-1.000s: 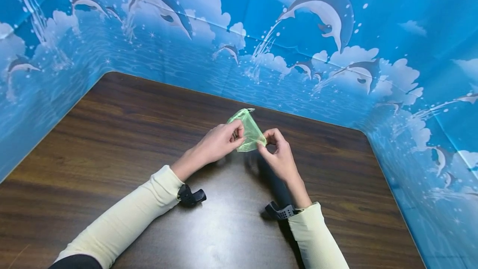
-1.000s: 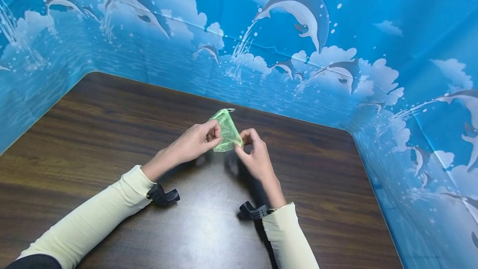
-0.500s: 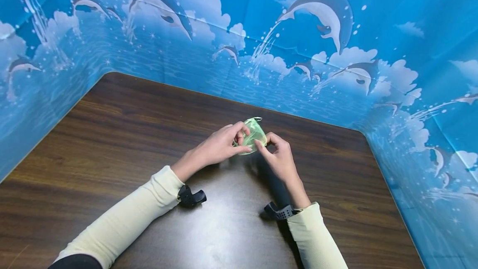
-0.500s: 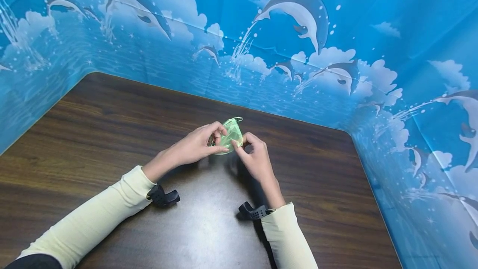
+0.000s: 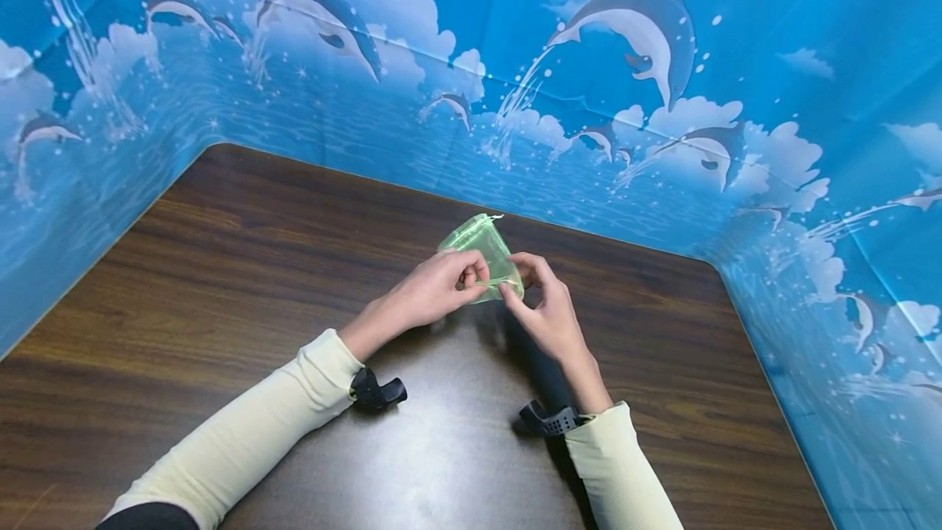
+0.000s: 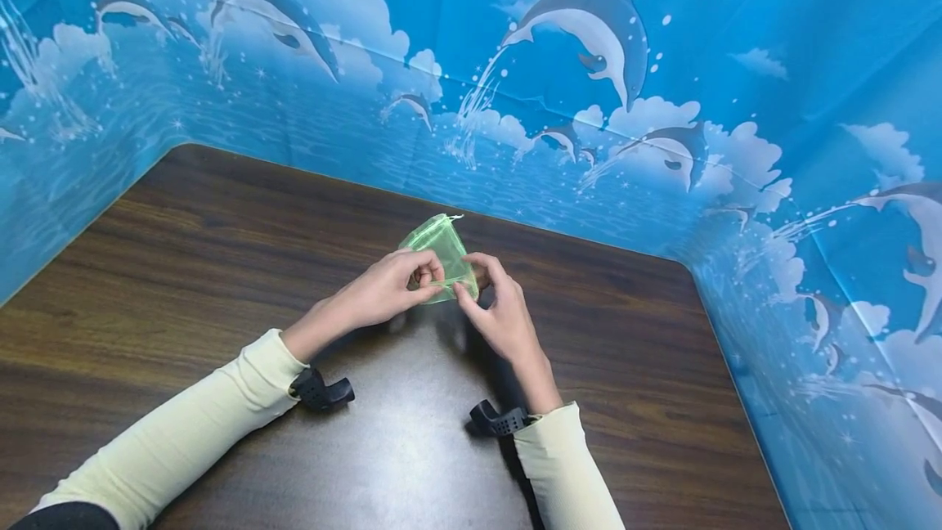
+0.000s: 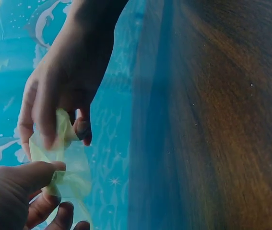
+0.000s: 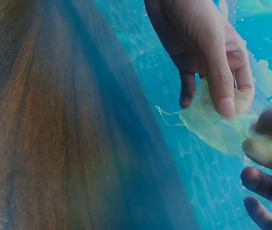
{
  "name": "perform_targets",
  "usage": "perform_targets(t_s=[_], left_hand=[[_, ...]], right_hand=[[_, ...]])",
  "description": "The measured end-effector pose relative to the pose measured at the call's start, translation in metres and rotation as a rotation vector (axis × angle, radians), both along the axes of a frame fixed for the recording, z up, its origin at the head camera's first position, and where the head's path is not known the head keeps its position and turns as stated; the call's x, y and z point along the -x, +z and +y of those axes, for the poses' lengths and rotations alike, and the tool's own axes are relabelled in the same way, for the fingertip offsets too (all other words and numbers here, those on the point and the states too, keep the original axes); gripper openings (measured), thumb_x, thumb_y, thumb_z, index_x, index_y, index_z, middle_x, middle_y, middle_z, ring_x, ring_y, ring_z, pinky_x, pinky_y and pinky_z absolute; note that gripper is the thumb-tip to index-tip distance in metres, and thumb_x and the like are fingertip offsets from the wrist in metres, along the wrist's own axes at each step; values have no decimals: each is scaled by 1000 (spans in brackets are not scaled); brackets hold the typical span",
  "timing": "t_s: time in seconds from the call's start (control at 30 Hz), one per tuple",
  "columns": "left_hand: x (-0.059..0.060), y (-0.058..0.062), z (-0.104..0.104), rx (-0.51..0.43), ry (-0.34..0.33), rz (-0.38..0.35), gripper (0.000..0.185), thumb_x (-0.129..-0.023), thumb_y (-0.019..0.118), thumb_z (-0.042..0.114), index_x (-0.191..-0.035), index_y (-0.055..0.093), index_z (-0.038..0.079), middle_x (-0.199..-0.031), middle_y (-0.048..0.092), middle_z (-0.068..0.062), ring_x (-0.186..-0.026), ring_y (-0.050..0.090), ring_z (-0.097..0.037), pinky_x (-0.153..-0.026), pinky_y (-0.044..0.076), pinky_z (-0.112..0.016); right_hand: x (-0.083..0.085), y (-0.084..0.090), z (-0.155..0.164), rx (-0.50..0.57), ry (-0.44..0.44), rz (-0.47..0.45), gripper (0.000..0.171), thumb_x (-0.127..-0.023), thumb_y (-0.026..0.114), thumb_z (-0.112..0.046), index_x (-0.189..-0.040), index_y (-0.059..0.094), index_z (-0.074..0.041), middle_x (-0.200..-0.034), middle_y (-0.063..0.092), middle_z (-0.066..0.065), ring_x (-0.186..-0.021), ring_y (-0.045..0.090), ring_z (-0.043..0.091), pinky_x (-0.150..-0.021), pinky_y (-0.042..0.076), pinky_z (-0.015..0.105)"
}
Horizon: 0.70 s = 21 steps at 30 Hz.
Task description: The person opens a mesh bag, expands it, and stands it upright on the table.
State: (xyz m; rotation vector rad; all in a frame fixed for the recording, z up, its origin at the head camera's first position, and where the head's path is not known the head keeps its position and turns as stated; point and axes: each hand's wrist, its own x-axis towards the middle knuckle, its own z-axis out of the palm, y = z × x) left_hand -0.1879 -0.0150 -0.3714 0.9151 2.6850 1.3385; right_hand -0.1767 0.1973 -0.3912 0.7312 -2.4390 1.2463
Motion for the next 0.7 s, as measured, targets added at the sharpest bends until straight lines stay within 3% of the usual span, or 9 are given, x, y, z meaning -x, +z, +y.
perform_targets(t_s=[0.17, 0.27, 0.4, 0.5, 0.7], left_hand=[[-2, 0, 1, 21, 89, 57, 11, -88, 70, 25, -88, 61, 19, -72, 52, 5, -73, 46, -14, -65, 37, -27], [-2, -1, 1, 45, 131, 88, 9, -89, 69, 25, -90, 61, 20, -73, 52, 5, -75, 45, -14, -66, 36, -28], [-2, -2, 2, 42, 112, 82, 6, -91, 65, 19, -94, 60, 18, -75, 50, 3, -67, 44, -12, -62, 36, -26], [-2, -2, 2, 20, 90, 88, 6, -92, 63, 18, -97, 60, 18, -74, 48, 3, -60, 41, -9, -59, 36, -25], [1, 0, 3, -1, 26, 177, 7, -92, 65, 17, -97, 60, 18, -72, 47, 0, -65, 41, -10, -62, 35, -25]], right_hand=[[0, -1, -1, -24, 4, 47, 27, -92, 63, -15, -119, 58, -15, -74, 57, 1, -65, 51, 11, -54, 42, 31], [0, -1, -3, -10, 9, 58, 27, -93, 62, -11, -119, 58, -11, -70, 53, 3, -62, 47, 10, -55, 41, 25], [-6, 6, -9, 3, 12, 69, 26, -92, 61, -3, -117, 57, -3, -67, 49, 8, -58, 42, 12, -51, 35, 22], [-15, 18, -14, 17, 5, 71, 27, -90, 62, 0, -116, 54, 3, -70, 51, 12, -60, 46, 16, -53, 39, 26], [-22, 33, -18, 0, -24, 59, 41, -87, 65, 0, -124, 48, 5, -99, 61, 17, -77, 59, 22, -69, 48, 25]])
